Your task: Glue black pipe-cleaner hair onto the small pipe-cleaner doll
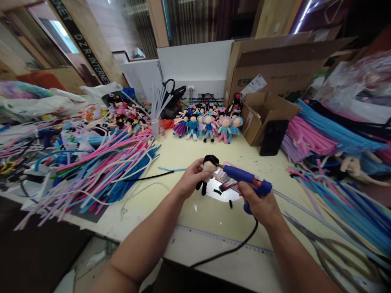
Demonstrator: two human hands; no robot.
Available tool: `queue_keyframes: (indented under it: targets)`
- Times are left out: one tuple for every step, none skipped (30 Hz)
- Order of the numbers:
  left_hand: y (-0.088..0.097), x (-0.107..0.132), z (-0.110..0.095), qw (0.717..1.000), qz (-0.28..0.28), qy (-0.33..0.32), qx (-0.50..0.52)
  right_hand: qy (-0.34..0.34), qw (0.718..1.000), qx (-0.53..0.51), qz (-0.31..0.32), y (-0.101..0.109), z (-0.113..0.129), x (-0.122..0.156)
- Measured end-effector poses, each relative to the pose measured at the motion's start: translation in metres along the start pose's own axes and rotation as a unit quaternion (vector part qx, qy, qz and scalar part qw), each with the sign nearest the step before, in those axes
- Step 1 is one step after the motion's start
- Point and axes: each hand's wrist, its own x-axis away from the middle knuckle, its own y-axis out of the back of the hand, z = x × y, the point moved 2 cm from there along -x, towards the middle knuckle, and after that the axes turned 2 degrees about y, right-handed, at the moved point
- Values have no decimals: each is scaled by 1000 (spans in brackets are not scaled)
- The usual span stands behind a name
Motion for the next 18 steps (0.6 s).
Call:
queue_keyframes:
  targets:
    - [0,0,0,1000,-1,-1,3,0,1000,-1,-5,-1,1,1]
    - [0,0,0,1000,0,-1,6,2,1000,-3,-11,-1,2,1]
    - [0,0,0,1000,2,-1,9,6,1000,-7,-19,-2,3,2]
    - [0,0,0,1000,5,-2,11,10,1000,-11,-24,-2,4,2]
    - [0,0,0,1000,7,-2,12,14,999,-13,-27,-2,5,2]
    - [0,0,0,1000,10,-2,13,17,1000,-13,-22,-2,5,2]
    - [0,0,0,1000,12,-2,13,18,1000,-10,-14,-2,6,2]
    - [1,0,0,1000,13,-2,13,19,1000,-7,-7,-2,6,1]
    - [1,0,0,1000,13,-2,14,16,1000,-4,1,-2,5,0]
    - [1,0,0,1000,12,-1,14,12,1000,-1,6,-1,5,0]
    - [1,-1,0,1000,10,-1,15,6,1000,-1,8,-1,5,0]
    - [1,-1,0,1000,8,0,15,0,1000,-3,7,-1,4,0]
    - [0,-1,-1,1000,7,0,15,-7,1000,-7,2,-1,4,0]
    - [0,0,-1,1000,6,1,16,-12,1000,-11,-2,-1,4,1]
    - [0,0,-1,1000,6,2,17,-16,1000,-15,-6,-1,3,1]
    - [0,0,-2,1000,5,1,19,-20,1000,-16,-10,0,2,1]
    - [-1,0,-2,1000,4,1,21,-28,999,-15,-13,0,1,2]
    - [-1,0,-2,1000,4,1,23,-37,999,-13,-13,0,-1,2]
